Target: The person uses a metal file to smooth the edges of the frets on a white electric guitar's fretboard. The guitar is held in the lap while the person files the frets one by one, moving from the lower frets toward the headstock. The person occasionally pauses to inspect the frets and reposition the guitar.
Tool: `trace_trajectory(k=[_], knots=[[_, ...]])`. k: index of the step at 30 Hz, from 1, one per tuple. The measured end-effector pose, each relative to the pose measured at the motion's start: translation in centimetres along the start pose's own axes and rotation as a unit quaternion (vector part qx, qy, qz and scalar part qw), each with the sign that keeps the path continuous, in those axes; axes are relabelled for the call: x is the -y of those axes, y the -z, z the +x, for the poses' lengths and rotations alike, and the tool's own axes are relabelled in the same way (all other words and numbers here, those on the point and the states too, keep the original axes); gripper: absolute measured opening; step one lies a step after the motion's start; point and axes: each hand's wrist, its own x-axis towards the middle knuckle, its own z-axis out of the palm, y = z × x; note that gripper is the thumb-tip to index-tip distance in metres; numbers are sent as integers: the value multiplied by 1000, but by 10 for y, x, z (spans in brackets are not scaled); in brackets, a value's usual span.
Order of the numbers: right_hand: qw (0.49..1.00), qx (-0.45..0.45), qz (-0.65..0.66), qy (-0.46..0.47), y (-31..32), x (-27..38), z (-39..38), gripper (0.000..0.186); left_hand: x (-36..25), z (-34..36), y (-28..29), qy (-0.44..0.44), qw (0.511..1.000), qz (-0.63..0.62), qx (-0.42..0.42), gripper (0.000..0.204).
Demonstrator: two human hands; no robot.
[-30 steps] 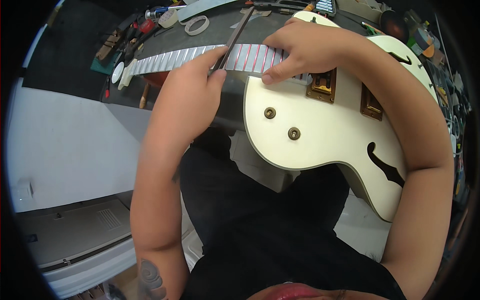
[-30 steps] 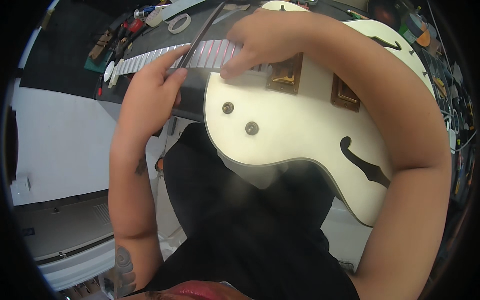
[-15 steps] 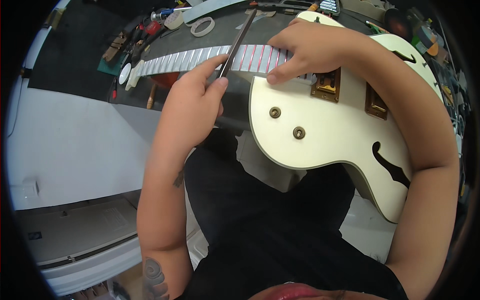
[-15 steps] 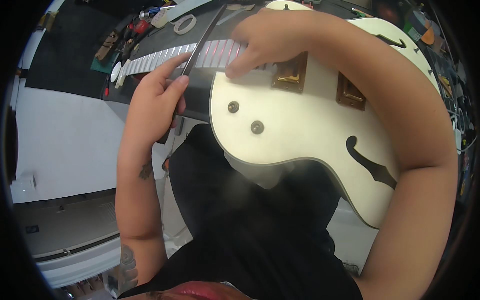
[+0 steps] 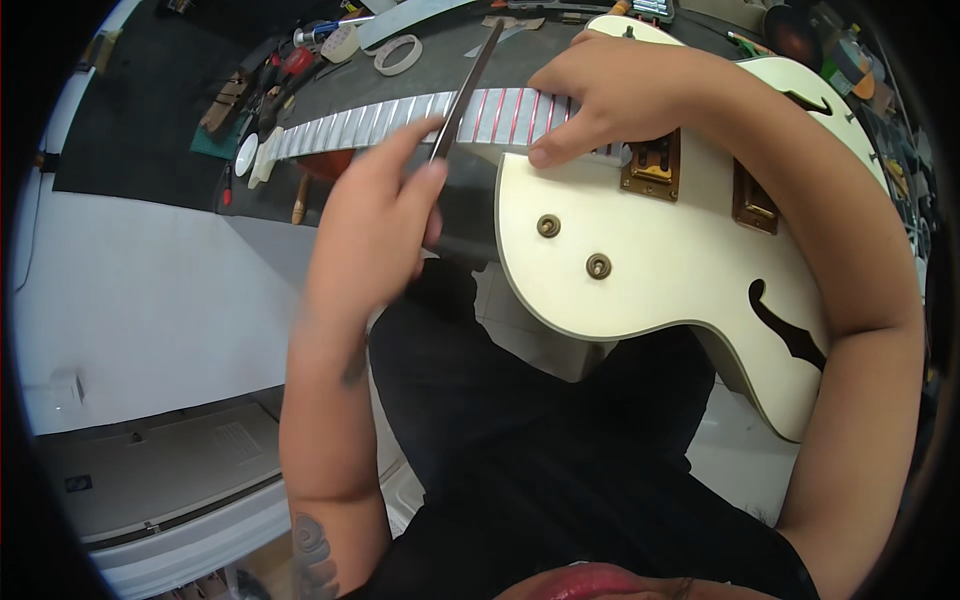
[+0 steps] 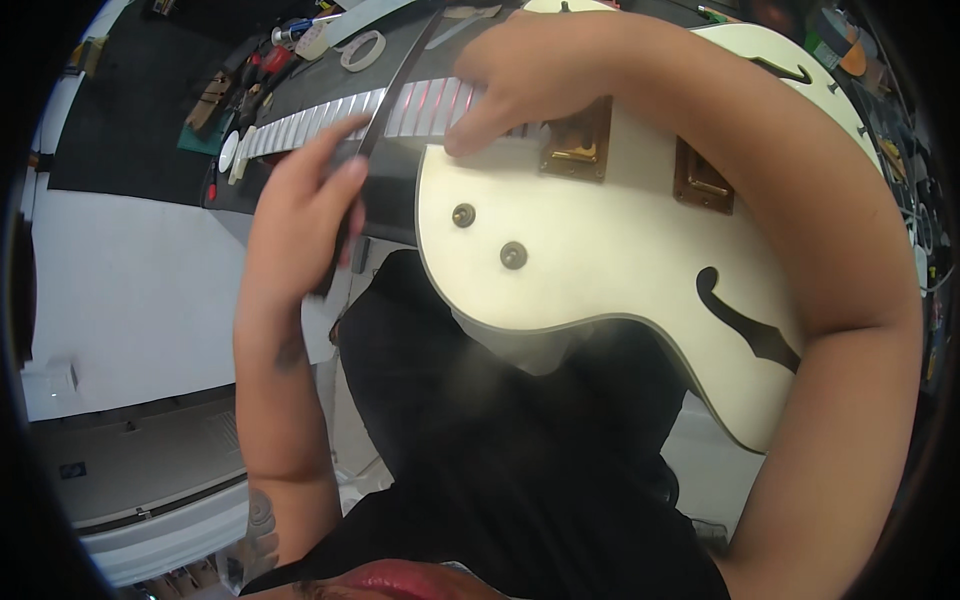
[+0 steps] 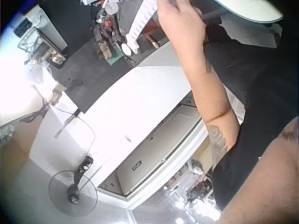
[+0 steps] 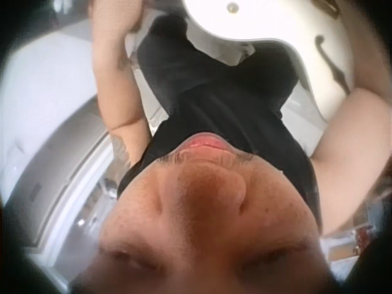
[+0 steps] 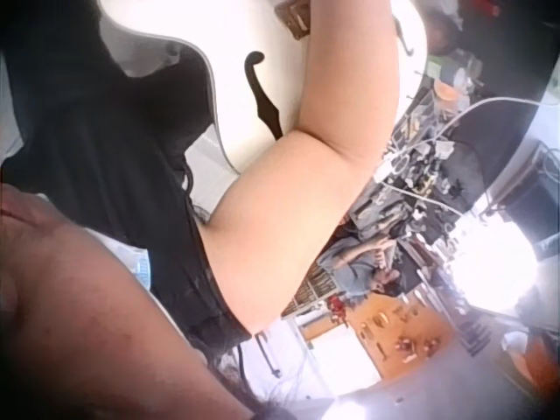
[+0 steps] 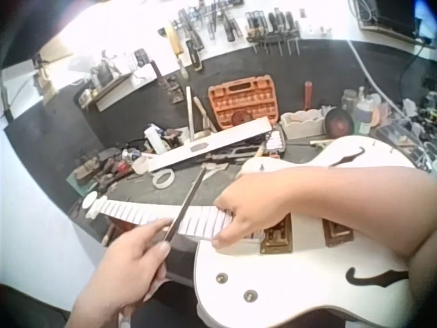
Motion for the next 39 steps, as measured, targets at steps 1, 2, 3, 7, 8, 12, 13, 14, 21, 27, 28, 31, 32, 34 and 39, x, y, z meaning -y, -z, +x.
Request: trace_trajectory(k=[1,2,3,7,8,12,13,14,21,27,28,31,32,34,39], knots=[[1000,4,2,-5,4,2,-2,72,-2,7,-2,-3,1000,-17,0,49],[1000,10,4,-8,6,2,-3,72,-1,10,-5,-4,999,-34,-1,49],[1000,17,9,-9,5,0,-2,72,8,4,-9,-13,1000,-23,-12,49],[1000,3,5,-5,-1,-7,-3,72,68,-102,-19,-29,998,-17,-44,52],[1000,-4,-7,-1,-3,-5,-3,72,60,-128,-23,-5,999,-11,-40,53],[1000,16,-10,-20,-2,-3,-2,72,58,-111,-17,3,1000,1,-30,53],[1000,21,0,-20,1,0,-1,72,52,-87,-14,-20,999,-3,-30,50],[999,25,11,-20,5,3,0,73,32,-63,-9,-9,1000,-12,-25,49],[1000,2,-3,-18,-3,-8,-5,72,32,-44,-20,-21,1000,-4,-17,50],[999,22,6,-35,-6,-1,2,69,70,-128,-23,-18,999,10,-30,56],[999,28,6,-32,-6,-2,2,69,63,-111,-22,-20,999,18,-30,56],[1000,16,10,-23,1,-7,-2,68,29,-29,-20,-87,995,27,-35,50],[1000,14,15,-8,1,-3,0,68,25,-7,-16,-80,996,17,-33,49],[1000,18,19,-16,0,1,0,68,6,7,-12,-8,999,-30,-13,49],[999,20,19,-36,-4,-12,-4,68,63,-93,-22,-43,998,24,-26,55]])
